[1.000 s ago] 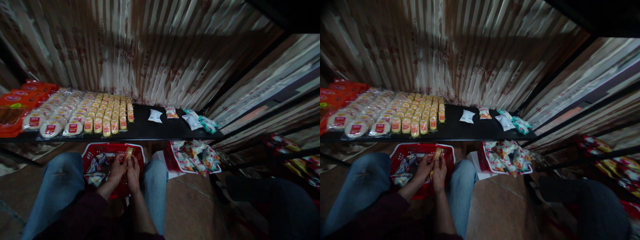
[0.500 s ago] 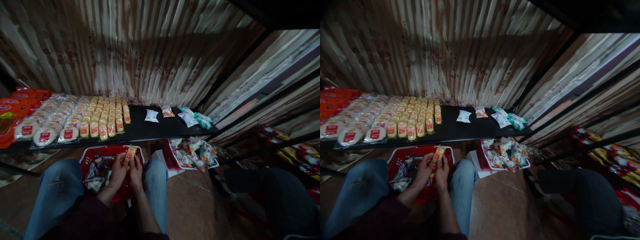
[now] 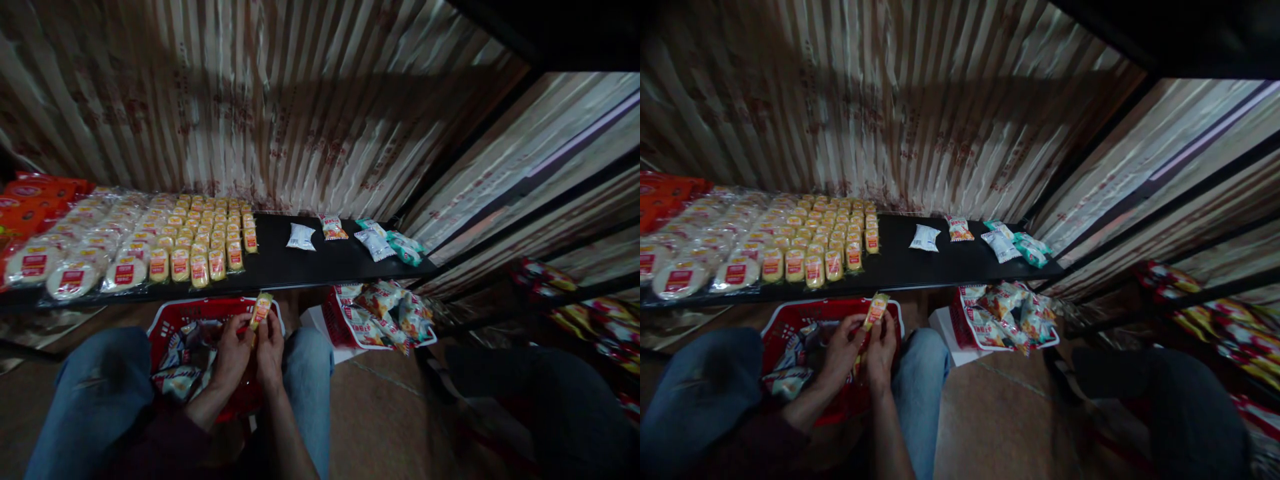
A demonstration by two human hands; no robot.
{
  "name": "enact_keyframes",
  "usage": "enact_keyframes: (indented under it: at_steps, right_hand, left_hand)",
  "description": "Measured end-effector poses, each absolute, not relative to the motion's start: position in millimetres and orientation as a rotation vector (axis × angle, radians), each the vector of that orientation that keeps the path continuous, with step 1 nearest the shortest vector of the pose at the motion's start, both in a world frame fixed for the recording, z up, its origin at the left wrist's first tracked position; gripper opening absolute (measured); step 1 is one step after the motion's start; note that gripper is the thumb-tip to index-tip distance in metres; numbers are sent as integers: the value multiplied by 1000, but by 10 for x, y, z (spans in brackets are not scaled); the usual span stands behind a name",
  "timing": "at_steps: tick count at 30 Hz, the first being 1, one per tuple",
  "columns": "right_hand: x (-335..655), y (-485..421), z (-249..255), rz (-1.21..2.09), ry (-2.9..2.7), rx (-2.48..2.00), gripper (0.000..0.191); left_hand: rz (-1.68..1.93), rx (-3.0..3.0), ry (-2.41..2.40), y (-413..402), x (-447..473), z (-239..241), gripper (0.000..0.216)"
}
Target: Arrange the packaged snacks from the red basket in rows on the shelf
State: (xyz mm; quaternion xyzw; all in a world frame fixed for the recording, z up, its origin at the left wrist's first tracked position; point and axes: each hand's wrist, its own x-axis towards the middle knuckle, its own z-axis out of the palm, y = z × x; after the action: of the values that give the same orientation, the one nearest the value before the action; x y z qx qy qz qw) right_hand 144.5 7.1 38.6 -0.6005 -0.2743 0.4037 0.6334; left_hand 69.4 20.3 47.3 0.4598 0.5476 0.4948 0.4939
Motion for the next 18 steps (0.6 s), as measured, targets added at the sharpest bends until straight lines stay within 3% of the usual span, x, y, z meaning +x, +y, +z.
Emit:
enact_keyframes:
  at_steps: [10,18]
  right_hand:
    - [1443,168,496,981,-585,-1320,53]
    - [1476,252,575,953,-615,-1294,38]
  left_hand:
    - [1233,1114,1342,311,735,570,20]
    - [1240,1178,1314,405,743,608,20]
